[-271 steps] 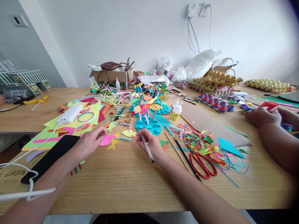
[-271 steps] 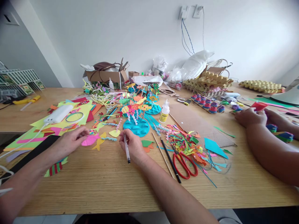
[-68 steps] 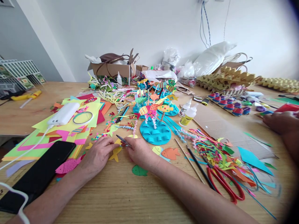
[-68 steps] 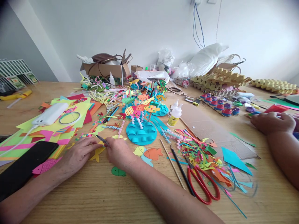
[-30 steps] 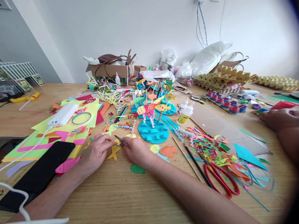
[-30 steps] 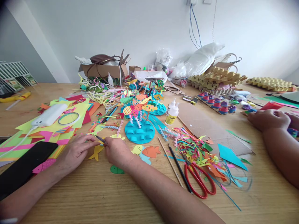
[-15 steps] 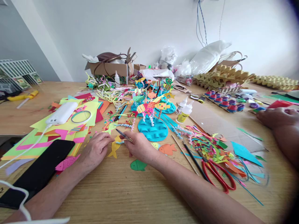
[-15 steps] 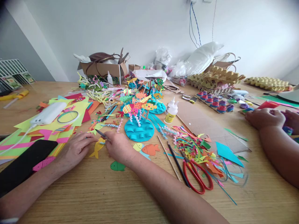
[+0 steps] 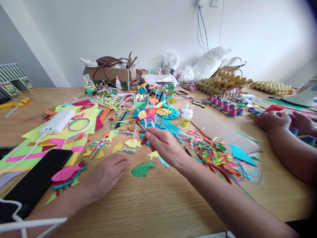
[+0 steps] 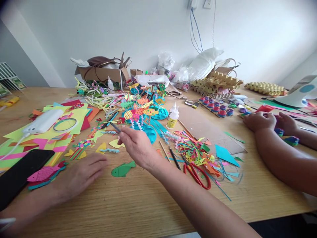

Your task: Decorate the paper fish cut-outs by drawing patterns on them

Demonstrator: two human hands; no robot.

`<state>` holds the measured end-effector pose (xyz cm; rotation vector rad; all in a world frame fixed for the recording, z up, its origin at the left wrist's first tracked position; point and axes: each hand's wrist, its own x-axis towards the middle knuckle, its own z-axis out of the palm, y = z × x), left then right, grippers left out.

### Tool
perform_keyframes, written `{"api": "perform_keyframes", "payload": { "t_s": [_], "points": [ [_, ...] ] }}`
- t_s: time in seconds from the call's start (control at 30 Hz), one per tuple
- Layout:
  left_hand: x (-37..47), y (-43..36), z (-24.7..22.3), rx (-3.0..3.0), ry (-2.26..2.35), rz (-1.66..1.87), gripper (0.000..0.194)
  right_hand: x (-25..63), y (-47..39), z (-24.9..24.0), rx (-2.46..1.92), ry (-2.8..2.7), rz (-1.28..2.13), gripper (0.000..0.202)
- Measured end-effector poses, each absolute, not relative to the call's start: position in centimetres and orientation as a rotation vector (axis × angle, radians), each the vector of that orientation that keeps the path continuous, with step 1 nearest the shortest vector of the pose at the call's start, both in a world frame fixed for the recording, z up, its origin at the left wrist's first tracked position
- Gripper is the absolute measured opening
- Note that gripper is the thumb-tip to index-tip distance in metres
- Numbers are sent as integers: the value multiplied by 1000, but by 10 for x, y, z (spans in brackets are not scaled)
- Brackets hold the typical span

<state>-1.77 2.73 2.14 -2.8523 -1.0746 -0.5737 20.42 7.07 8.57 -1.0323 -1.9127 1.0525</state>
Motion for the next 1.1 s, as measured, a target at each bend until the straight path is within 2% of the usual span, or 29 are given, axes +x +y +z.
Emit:
{"api": "perform_keyframes", "payload": {
  "t_s": [0.1,0.23,0.33,0.4,0.47,0.53,0.77,1.1],
  "points": [
    [0,17,16,-2861,-1013,-478,32,217,55,85,-1100,-1828,1059,24],
    [15,15,8,-2969,-957,-287,50,229,37,76,-1055,-1718,1108,19],
    [20,14,4,-2999,-939,-135,56,235,28,69,-930,-1523,1223,32],
    [22,10,2,-2974,-951,-80,56,238,25,65,-849,-1422,1256,28],
    [21,6,1,-2943,-971,-80,54,241,23,63,-794,-1361,1265,15],
    [20,2,-1,-2915,-987,-114,52,243,22,62,-756,-1323,1312,11],
    [18,-11,-4,-2893,-1041,-122,54,246,23,60,-614,-1128,1586,18],
    [0,-25,-8,-2905,-1043,-275,67,247,19,49,-790,-1161,1511,24]
  ]
}}
